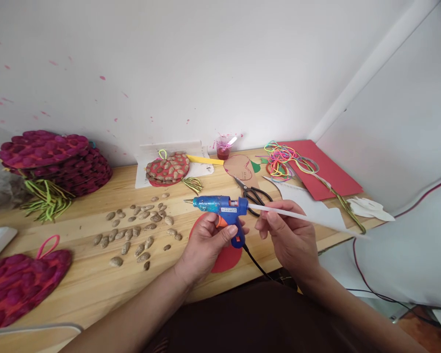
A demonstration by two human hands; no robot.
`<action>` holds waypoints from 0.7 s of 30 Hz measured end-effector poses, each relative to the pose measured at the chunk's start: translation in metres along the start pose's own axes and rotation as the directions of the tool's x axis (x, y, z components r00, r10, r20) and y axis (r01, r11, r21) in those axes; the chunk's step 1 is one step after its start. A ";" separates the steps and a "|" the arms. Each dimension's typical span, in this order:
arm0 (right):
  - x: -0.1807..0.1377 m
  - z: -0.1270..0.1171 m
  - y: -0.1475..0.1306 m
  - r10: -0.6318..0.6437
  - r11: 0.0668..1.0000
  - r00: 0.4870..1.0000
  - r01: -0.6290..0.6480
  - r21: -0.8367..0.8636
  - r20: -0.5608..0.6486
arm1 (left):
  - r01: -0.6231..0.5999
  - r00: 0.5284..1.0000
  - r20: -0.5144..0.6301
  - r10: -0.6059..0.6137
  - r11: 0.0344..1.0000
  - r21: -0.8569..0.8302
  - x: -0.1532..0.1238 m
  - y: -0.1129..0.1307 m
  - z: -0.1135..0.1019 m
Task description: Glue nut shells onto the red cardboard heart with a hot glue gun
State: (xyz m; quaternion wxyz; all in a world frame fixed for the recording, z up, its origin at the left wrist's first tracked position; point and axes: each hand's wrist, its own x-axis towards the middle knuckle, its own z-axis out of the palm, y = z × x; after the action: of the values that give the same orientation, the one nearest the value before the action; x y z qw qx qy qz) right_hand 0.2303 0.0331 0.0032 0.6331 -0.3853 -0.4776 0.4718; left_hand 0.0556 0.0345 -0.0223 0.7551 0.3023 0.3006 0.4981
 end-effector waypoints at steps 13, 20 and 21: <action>-0.001 0.002 0.001 -0.010 0.999 0.999 0.012 0.043 -0.041 | 0.021 0.999 0.026 -0.021 1.000 -0.003 0.002 -0.005 -0.002; -0.004 -0.006 0.004 0.098 0.995 0.994 -0.097 -0.024 0.042 | -0.012 0.999 0.032 0.012 1.000 0.008 0.002 -0.005 0.001; -0.005 -0.007 0.006 0.125 0.991 0.989 -0.122 -0.051 0.074 | -0.026 0.999 0.029 0.025 1.000 0.010 0.003 -0.004 0.001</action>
State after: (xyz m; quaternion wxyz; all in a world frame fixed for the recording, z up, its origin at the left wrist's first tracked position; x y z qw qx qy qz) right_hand 0.2356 0.0299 -0.0050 0.5746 -0.4102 -0.4877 0.5136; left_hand 0.0599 0.0353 -0.0250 0.7513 0.3171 0.2886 0.5017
